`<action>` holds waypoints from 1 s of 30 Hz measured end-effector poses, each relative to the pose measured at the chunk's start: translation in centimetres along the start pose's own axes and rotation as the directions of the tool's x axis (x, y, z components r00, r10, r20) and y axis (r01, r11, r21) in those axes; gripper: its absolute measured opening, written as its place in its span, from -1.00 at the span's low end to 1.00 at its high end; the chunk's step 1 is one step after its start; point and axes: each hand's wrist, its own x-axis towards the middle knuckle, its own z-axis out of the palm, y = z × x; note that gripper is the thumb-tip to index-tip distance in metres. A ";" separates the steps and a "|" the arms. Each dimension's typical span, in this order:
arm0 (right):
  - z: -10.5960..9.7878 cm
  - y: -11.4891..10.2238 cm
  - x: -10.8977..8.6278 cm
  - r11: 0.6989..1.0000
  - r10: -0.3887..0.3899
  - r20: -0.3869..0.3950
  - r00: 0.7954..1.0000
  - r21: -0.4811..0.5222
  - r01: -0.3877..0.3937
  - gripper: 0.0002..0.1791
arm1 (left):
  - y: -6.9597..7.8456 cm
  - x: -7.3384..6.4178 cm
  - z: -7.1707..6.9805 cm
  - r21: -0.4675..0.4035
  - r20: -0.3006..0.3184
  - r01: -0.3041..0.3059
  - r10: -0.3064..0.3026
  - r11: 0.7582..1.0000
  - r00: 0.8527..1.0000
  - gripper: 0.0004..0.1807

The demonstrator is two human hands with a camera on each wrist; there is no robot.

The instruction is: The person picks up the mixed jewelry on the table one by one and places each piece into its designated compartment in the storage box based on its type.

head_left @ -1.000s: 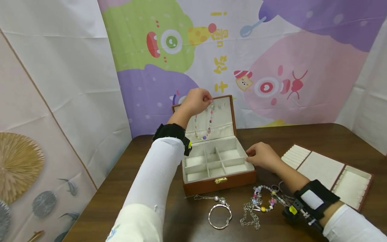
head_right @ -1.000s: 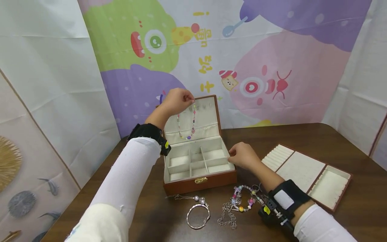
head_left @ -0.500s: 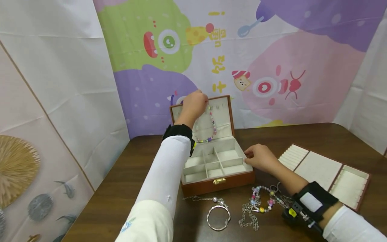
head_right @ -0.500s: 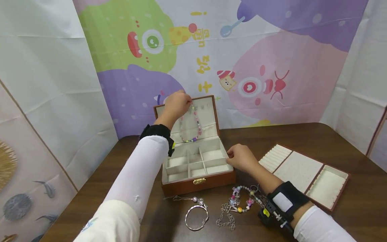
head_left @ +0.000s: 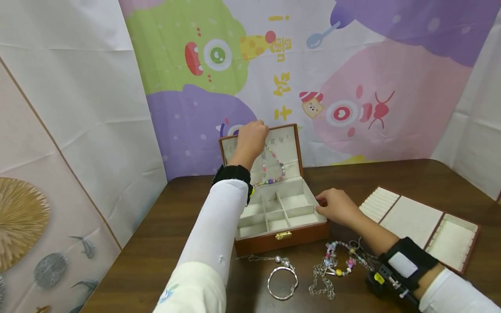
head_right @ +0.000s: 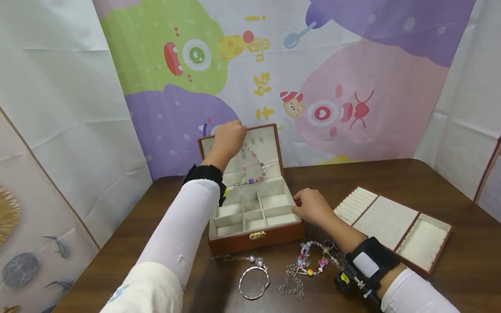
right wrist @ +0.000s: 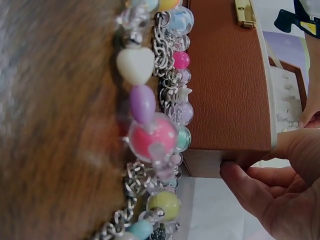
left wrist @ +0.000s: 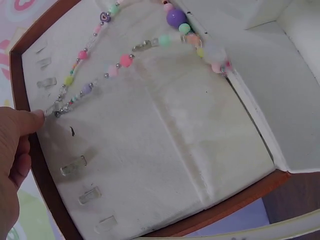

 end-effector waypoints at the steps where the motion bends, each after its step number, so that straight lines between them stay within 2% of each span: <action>1: -0.1 0.0 0.0 1.000 -0.003 -0.002 1.000 -0.002 0.003 -0.66 | 0.0 0.0 0.0 0.000 0.003 0.005 -0.005 1.000 1.000 -0.76; 6: -0.2 -0.1 0.0 1.000 -0.015 0.002 1.000 -0.012 0.016 -0.67 | -0.1 -0.1 0.1 -0.039 0.003 0.014 -0.014 0.999 1.000 -0.78; 7: -0.2 -0.1 0.0 1.000 -0.014 0.005 1.000 -0.013 0.014 -0.67 | 0.1 -0.5 -0.5 -0.067 0.023 0.022 -0.020 0.998 1.000 -0.79; 11: -0.2 -0.1 -0.1 1.000 -0.006 0.013 1.000 -0.019 0.006 -0.66 | 0.1 -1.2 -0.5 -0.154 0.032 0.005 0.000 0.988 0.999 -0.87; 14: -0.2 -0.2 0.0 1.000 -0.008 0.014 1.000 -0.021 0.008 -0.66 | 0.0 -1.8 -0.2 -0.238 0.101 0.014 0.010 0.971 0.995 -0.79; 16: -0.2 -0.2 0.0 1.000 -0.011 0.015 1.000 -0.024 0.011 -0.66 | 0.0 -2.2 0.1 -0.265 0.186 0.021 0.029 0.964 0.982 -0.72; 17: -0.2 -0.2 0.1 1.000 -0.012 0.014 1.000 -0.028 0.013 -0.66 | 0.0 -2.4 0.2 -0.271 0.265 0.044 0.030 0.962 0.964 -0.75; 18: -0.2 -0.1 0.1 0.999 -0.014 0.014 1.000 -0.029 0.014 -0.67 | 0.0 -2.7 0.2 -0.263 0.362 0.068 0.033 0.962 0.932 -0.73; 19: -0.2 -0.1 0.1 0.999 -0.014 0.013 1.000 -0.031 0.014 -0.67 | 0.1 -3.0 0.3 -0.247 0.448 0.085 0.036 0.965 0.893 -0.71; 21: -0.2 -0.1 0.1 0.999 -0.014 0.011 1.000 -0.034 0.014 -0.67 | 0.1 -3.6 0.7 -0.188 0.605 0.109 0.027 0.976 0.796 -0.73; 22: -0.1 -0.1 0.1 0.999 -0.013 0.011 1.000 -0.035 0.013 -0.67 | 0.0 -3.9 1.0 -0.159 0.668 0.120 0.017 0.980 0.744 -0.74; 23: -0.1 -0.1 0.0 0.999 -0.012 0.009 1.000 -0.035 0.013 -0.67 | 0.0 -4.2 1.2 -0.144 0.712 0.147 -0.001 0.978 0.702 -0.76; 24: -0.1 -0.1 0.0 0.999 -0.012 0.010 1.000 -0.034 0.012 -0.68 | 0.0 -4.5 1.5 -0.136 0.730 0.157 -0.008 0.978 0.684 -0.77; 25: -0.1 -0.1 0.0 0.999 -0.012 0.011 1.000 -0.034 0.012 -0.68 | -0.1 -4.8 1.8 -0.134 0.730 0.168 -0.018 0.977 0.683 -0.80; 26: 0.0 -0.1 0.0 0.999 -0.012 0.012 1.000 -0.033 0.012 -0.68 | -0.1 -5.0 2.1 -0.135 0.723 0.178 -0.026 0.975 0.691 -0.82; 30: 0.0 -0.2 -0.1 0.999 -0.013 0.021 1.000 -0.030 0.013 -0.68 | 0.1 -5.6 3.0 -0.152 0.665 0.172 -0.028 0.973 0.746 -0.75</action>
